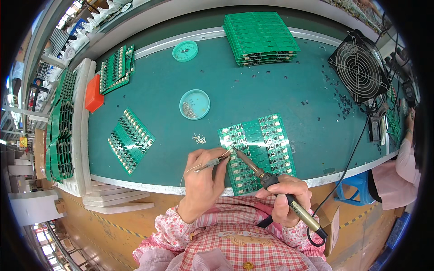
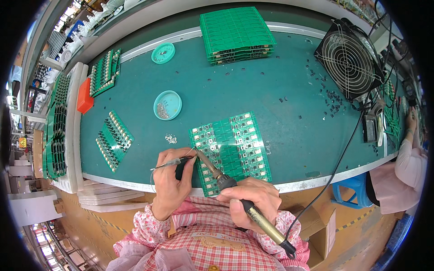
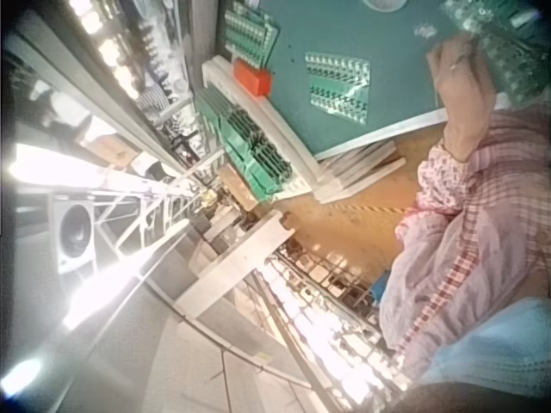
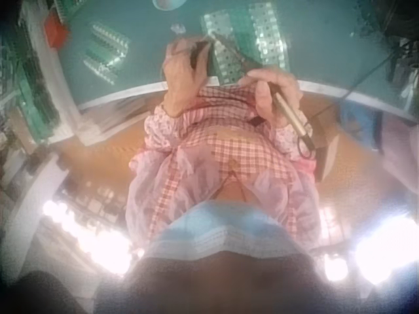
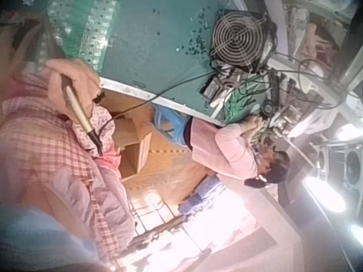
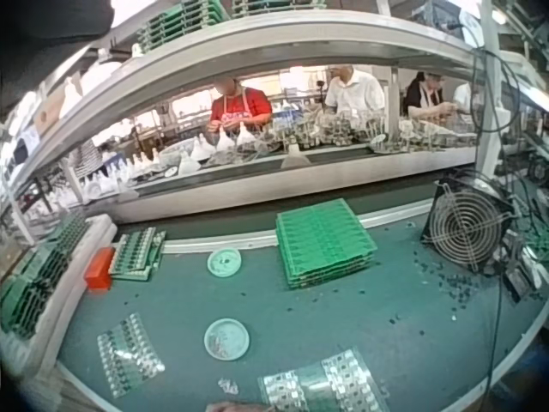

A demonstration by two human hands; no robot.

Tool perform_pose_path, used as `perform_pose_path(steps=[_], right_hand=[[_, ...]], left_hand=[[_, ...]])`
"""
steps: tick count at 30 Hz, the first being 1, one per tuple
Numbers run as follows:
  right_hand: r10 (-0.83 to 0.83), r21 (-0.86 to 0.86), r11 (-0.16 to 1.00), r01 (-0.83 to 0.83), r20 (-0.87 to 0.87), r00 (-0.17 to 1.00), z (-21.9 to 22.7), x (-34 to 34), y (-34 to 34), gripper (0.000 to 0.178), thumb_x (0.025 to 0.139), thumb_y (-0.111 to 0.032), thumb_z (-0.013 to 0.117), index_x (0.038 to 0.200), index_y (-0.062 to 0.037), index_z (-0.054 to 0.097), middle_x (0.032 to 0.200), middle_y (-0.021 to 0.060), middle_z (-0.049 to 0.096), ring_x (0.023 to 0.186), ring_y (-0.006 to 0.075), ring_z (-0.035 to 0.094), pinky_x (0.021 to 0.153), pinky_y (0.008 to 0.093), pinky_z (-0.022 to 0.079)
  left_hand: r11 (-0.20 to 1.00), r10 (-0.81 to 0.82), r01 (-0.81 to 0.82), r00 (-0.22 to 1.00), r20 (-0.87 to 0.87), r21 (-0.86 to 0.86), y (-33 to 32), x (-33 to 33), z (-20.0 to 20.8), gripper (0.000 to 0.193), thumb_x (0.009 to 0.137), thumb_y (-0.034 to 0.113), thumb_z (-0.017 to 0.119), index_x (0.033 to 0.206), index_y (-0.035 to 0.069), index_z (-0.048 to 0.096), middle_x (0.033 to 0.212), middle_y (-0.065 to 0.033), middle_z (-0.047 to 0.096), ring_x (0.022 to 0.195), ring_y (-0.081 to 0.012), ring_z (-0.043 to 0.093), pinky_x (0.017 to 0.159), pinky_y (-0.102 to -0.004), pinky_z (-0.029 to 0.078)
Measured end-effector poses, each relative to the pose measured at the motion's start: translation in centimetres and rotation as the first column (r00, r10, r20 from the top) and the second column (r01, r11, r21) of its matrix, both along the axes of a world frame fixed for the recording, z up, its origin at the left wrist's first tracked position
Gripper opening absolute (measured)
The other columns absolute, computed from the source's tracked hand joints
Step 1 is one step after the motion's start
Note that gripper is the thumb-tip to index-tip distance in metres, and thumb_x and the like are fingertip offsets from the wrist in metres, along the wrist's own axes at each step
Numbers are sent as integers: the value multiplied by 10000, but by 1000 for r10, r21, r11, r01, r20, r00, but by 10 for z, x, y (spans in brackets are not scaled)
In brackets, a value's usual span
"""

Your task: The person solders electronic components onto circuit boards using a soldering iron and solder wire, occasionally rotating and stacking the boards on the workbench.

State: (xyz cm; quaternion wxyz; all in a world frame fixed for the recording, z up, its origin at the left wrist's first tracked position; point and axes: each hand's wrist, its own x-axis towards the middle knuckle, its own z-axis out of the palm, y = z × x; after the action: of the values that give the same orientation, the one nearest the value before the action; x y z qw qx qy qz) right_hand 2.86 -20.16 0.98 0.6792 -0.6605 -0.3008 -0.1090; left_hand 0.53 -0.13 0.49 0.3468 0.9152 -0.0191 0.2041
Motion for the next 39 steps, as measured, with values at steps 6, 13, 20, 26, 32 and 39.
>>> perform_pose_path(steps=[6,13,20,26,32,39], right_hand=[[2,-3,1000,-2,4,1000,0,0,0,164,892,-30,628,1051,6,622,706,106,720,563,196,678,514,298,534],[10,1,1000,-10,-7,1000,0,1,4,133,888,-30,636,1014,12,637,699,95,717,574,204,689,515,299,540],[-90,-131,989,66,-186,978,-5,-2,-2,78,903,-72,638,942,-7,658,668,73,709,590,173,703,552,291,550],[-114,-206,976,71,-207,972,-5,-2,2,71,905,-86,647,930,-20,656,667,69,712,594,158,709,584,288,551],[-98,-201,978,47,-253,963,-5,-1,3,79,900,-83,653,945,-19,661,668,67,711,604,166,712,575,294,546],[-29,-275,961,-12,-145,989,3,1,1,96,935,-63,577,949,24,615,760,108,706,608,179,723,559,270,552]], left_hand=[[1000,-7,7,1000,4,-2,0,1,1,232,817,-57,701,1025,36,655,999,-94,716,879,-303,640,801,-383,493],[1000,3,-3,999,47,0,0,0,-2,253,799,-47,720,1021,55,654,967,-70,695,819,-301,639,812,-391,483],[1000,-4,4,1000,-13,-6,0,-1,1,207,829,-33,693,1020,44,667,1008,-91,718,899,-320,637,829,-399,499],[1000,-8,8,1000,-1,-4,1,0,0,208,825,-37,692,1014,47,671,997,-83,718,895,-319,636,832,-395,497],[1000,-4,4,1000,3,-9,0,0,0,218,816,-44,697,1012,48,671,1000,-81,715,900,-316,634,832,-393,495],[1000,-8,8,1000,9,-2,1,0,-1,231,805,-49,704,1014,48,678,1006,-66,709,914,-319,625,814,-401,502]])
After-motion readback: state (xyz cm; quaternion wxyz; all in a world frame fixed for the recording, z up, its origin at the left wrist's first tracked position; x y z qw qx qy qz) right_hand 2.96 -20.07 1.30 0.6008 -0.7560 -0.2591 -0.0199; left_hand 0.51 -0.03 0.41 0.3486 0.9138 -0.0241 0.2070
